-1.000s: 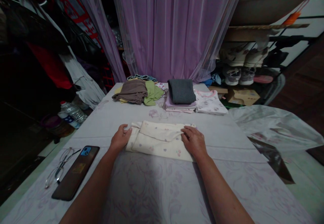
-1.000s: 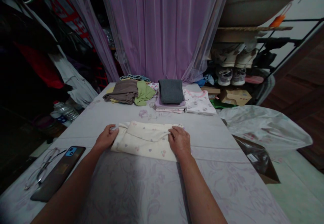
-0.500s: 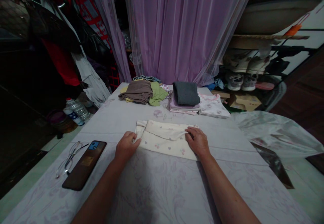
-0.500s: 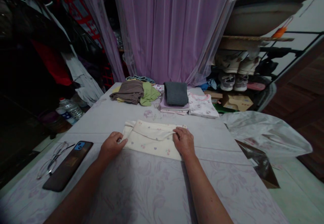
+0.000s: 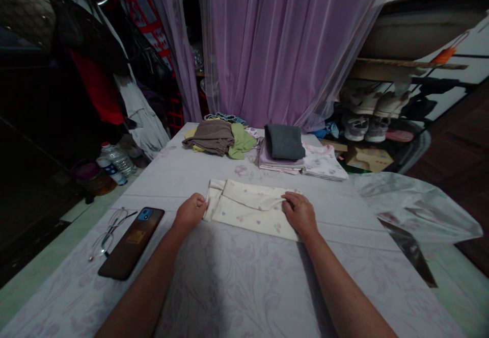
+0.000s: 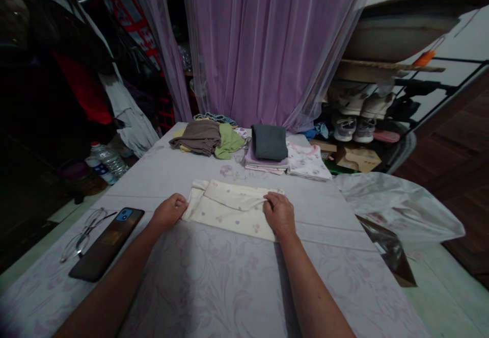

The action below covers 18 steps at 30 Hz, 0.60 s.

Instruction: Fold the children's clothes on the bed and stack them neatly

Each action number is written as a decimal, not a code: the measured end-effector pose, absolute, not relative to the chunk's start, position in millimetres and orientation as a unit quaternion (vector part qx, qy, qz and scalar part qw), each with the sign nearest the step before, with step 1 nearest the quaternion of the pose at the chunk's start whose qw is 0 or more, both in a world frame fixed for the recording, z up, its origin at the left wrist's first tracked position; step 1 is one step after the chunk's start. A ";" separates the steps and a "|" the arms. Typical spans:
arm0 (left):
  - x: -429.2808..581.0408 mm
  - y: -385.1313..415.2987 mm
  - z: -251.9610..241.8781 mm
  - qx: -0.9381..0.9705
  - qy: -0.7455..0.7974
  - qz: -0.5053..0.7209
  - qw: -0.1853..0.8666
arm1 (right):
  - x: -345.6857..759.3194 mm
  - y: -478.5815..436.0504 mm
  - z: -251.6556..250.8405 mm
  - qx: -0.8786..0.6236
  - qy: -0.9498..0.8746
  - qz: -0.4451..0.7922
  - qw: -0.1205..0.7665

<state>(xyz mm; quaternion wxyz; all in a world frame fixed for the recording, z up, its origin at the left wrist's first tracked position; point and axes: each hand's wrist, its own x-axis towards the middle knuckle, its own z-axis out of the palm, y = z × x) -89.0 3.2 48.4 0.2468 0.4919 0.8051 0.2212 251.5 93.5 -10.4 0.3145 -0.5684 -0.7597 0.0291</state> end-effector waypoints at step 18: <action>-85.8 15.3 56.3 0.489 0.767 0.223 0.350 | 252.3 96.0 -15.9 -0.563 -0.760 0.012 0.323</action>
